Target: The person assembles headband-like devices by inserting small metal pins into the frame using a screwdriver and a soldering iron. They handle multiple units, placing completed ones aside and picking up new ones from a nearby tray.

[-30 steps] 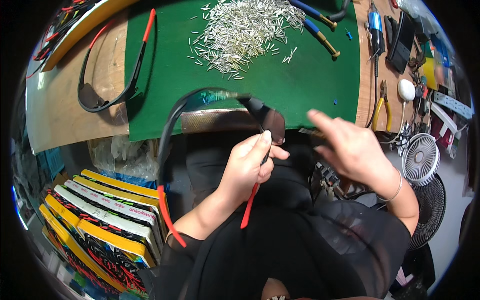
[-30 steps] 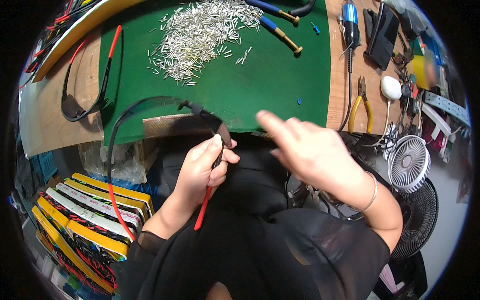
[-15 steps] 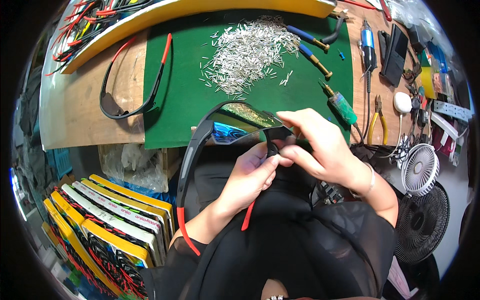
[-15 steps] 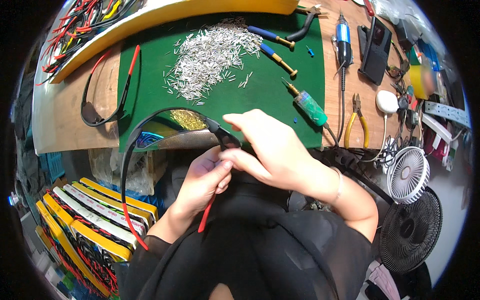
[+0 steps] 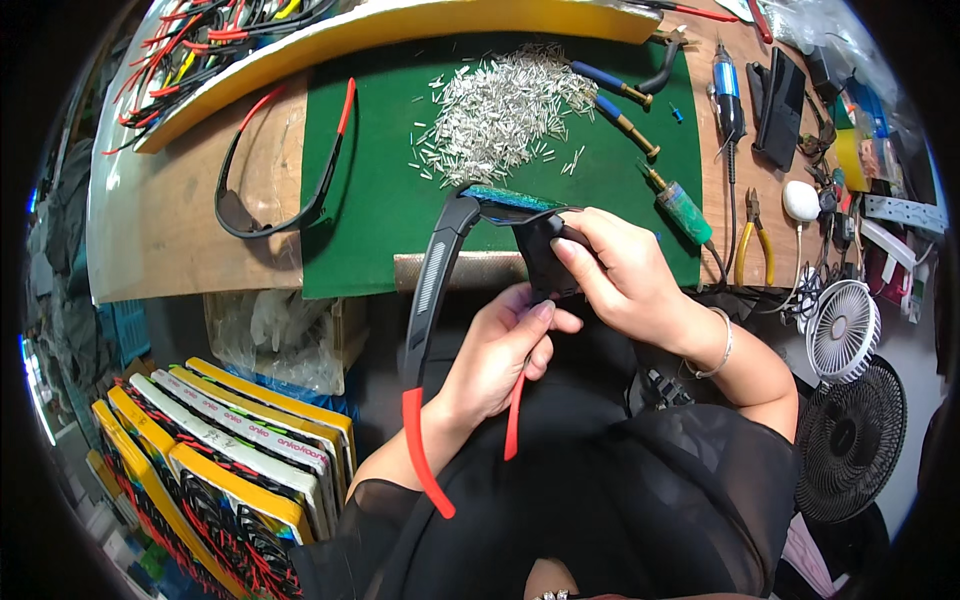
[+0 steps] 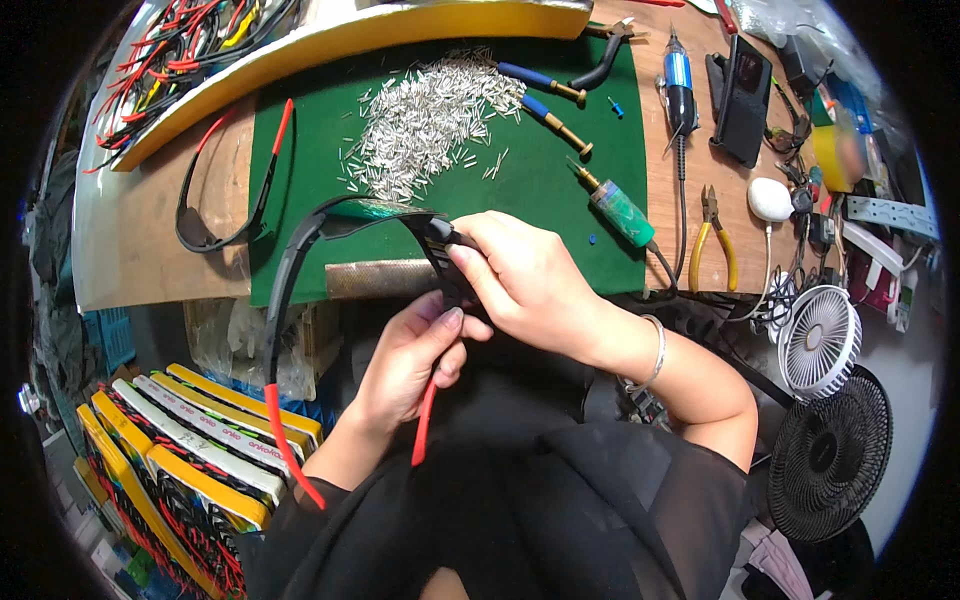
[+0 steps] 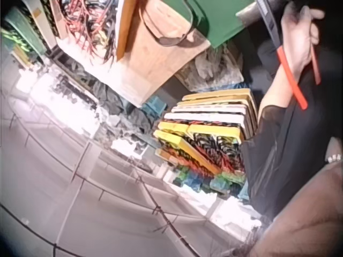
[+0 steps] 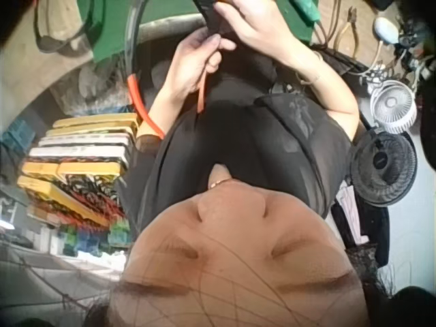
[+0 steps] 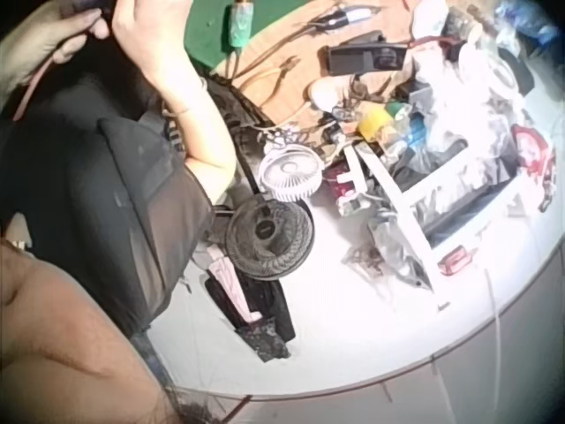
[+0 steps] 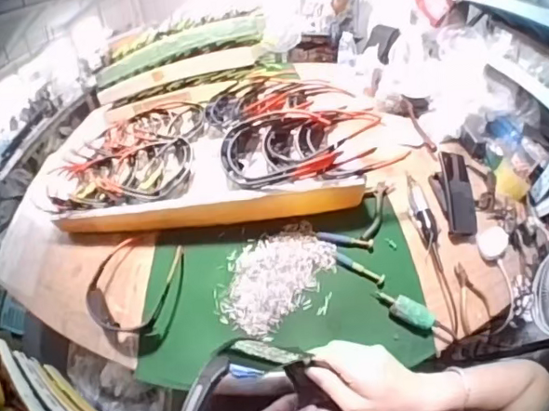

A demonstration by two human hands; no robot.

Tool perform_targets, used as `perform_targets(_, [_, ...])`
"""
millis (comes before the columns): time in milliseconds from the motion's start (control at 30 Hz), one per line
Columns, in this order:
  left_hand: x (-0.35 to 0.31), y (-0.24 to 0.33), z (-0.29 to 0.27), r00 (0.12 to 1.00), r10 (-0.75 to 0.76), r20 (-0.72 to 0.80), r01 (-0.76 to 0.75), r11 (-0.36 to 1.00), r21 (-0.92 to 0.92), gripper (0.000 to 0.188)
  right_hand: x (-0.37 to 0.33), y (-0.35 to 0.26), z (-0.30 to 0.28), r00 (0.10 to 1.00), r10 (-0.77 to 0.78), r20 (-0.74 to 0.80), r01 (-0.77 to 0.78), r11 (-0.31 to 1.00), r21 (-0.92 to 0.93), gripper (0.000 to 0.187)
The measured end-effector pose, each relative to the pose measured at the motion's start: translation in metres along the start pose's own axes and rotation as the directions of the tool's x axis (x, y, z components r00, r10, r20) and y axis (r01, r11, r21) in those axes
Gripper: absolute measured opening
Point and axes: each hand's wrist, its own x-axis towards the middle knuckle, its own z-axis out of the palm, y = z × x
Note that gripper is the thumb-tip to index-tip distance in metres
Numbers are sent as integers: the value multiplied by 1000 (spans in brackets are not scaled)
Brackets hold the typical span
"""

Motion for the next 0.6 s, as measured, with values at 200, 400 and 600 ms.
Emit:
perform_targets(200, [4,-12,-6,984,-163,74,175,966,-192,26,0,15,-3,998,58,-9,-59,998,-36,12])
perform_targets(400, [23,-20,-20,982,-189,-28,179,960,-216,22,12,23,-24,992,3,129,19,986,-169,20])
perform_targets(600, [28,-17,-30,965,-220,145,259,894,-367,27,60,69,-62,995,-36,-89,-49,597,-801,25])
